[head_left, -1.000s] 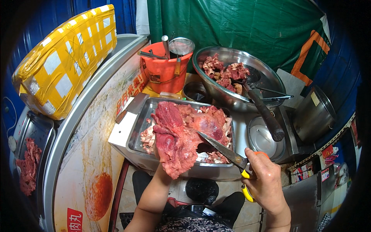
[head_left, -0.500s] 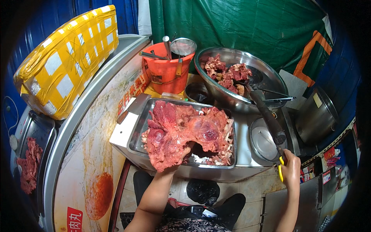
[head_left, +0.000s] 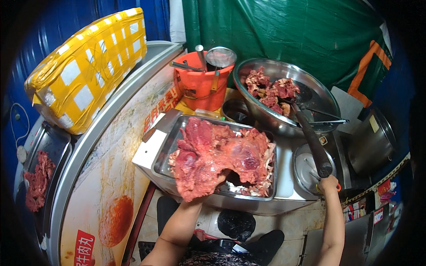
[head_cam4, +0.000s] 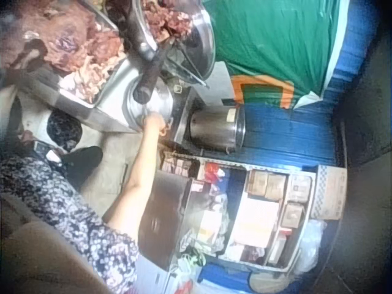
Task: The person cuts raw meat into smaller portions using scissors on a metal tray, moving pieces of fat and meat aside.
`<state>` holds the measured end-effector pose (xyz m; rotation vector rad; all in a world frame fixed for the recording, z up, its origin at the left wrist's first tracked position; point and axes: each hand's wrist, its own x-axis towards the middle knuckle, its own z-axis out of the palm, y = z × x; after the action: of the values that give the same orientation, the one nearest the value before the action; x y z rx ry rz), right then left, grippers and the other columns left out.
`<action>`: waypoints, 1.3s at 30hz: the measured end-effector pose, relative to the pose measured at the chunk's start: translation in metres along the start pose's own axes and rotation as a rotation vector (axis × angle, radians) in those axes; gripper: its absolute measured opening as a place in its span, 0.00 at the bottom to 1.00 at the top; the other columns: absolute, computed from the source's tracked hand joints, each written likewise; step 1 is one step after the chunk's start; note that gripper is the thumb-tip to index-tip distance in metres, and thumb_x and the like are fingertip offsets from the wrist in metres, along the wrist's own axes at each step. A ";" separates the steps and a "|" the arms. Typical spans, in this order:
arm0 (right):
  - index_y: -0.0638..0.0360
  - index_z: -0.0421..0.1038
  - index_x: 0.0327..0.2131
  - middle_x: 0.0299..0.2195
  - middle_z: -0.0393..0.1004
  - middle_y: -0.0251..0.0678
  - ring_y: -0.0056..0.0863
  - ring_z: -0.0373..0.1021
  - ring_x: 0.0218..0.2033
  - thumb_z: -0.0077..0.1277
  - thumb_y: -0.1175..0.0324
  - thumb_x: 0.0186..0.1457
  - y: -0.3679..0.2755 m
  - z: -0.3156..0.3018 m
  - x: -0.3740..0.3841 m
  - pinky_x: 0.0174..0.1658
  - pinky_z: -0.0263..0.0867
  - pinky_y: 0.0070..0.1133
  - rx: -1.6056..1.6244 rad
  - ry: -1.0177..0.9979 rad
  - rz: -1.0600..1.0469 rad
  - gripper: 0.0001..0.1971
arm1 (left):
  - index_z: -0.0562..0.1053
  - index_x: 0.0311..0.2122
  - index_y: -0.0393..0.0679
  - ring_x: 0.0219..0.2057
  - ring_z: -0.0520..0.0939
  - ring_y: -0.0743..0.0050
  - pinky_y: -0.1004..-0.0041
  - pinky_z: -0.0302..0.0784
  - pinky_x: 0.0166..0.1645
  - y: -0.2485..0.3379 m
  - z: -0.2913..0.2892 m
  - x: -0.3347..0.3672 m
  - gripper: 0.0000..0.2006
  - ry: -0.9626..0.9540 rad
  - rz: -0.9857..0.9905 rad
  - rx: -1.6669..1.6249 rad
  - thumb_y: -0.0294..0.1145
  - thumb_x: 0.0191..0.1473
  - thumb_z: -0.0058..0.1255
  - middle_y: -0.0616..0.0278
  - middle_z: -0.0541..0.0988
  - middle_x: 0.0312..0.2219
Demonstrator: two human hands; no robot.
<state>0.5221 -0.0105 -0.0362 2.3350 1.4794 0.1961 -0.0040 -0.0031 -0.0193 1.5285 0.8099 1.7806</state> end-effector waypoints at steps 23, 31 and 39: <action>0.64 0.69 0.40 0.36 0.74 0.51 0.53 0.72 0.41 0.63 0.79 0.37 0.001 -0.034 -0.140 0.41 0.69 0.40 0.443 0.512 0.062 0.22 | 0.73 0.49 0.38 0.49 0.78 0.65 0.65 0.73 0.56 -0.010 0.023 0.030 0.22 0.156 -0.271 -0.599 0.25 0.46 0.59 0.61 0.78 0.46; 0.63 0.67 0.50 0.38 0.74 0.53 0.55 0.70 0.43 0.61 0.82 0.35 -0.010 -0.013 -0.169 0.45 0.66 0.41 0.588 0.456 0.060 0.32 | 0.72 0.52 0.38 0.47 0.80 0.60 0.62 0.76 0.56 0.015 0.039 0.038 0.25 0.104 -0.522 -1.034 0.42 0.51 0.54 0.57 0.79 0.45; 0.67 0.69 0.49 0.38 0.74 0.53 0.54 0.70 0.44 0.61 0.84 0.34 -0.016 -0.016 -0.184 0.47 0.66 0.39 0.652 0.423 0.051 0.31 | 0.69 0.54 0.41 0.49 0.78 0.59 0.60 0.76 0.56 -0.003 0.037 0.052 0.27 0.071 -0.632 -1.093 0.50 0.57 0.49 0.56 0.77 0.48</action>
<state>0.4227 -0.1652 -0.0132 2.9853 1.9034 0.2648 0.0272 0.0416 0.0135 0.4175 0.1858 1.3751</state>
